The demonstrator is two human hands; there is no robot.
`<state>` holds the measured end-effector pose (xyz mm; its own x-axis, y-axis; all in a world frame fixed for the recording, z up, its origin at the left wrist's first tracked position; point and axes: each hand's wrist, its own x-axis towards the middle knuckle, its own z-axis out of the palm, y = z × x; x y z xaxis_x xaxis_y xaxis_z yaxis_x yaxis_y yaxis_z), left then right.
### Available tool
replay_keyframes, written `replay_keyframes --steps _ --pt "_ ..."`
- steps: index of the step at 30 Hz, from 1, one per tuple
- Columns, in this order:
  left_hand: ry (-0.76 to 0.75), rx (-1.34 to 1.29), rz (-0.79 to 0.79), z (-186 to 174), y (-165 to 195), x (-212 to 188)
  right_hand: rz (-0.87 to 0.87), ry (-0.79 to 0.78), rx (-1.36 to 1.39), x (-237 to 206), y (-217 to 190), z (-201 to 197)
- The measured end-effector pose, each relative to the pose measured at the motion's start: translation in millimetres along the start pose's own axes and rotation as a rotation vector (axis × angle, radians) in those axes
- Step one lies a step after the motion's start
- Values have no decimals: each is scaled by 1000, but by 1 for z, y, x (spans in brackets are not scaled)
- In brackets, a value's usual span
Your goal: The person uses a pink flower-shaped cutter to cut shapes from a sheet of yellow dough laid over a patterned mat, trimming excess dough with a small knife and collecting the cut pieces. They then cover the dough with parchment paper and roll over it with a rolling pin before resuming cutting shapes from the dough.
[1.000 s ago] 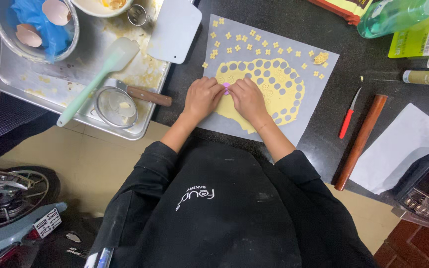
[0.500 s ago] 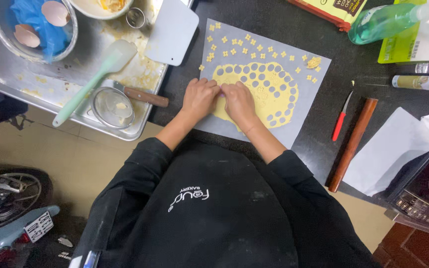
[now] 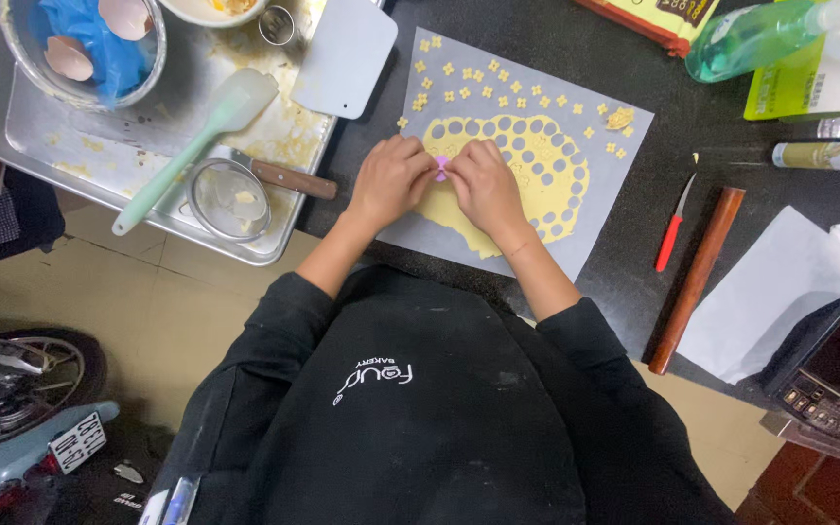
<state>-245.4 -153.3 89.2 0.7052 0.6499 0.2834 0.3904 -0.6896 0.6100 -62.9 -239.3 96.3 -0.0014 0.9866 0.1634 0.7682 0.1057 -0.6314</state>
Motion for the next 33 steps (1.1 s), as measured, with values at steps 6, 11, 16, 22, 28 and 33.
replay_keyframes --steps 6,11,16,22,28,33 --pt "-25 9 -22 -3 11 -47 -69 -14 2 -25 -18 20" --pt "13 -1 -66 5 4 -58 -106 10 -38 -29 -15 34" --pt "37 -12 -74 8 -1 -52 -88 3 -39 -22 -11 37" --pt "25 -5 -82 8 -4 -51 -96 -5 -30 -20 -9 41" --pt "-6 36 -85 12 -7 -53 -42 -50 -24 -21 -10 46" --pt "-45 61 -131 17 -5 -53 5 -75 -42 -19 -17 48"
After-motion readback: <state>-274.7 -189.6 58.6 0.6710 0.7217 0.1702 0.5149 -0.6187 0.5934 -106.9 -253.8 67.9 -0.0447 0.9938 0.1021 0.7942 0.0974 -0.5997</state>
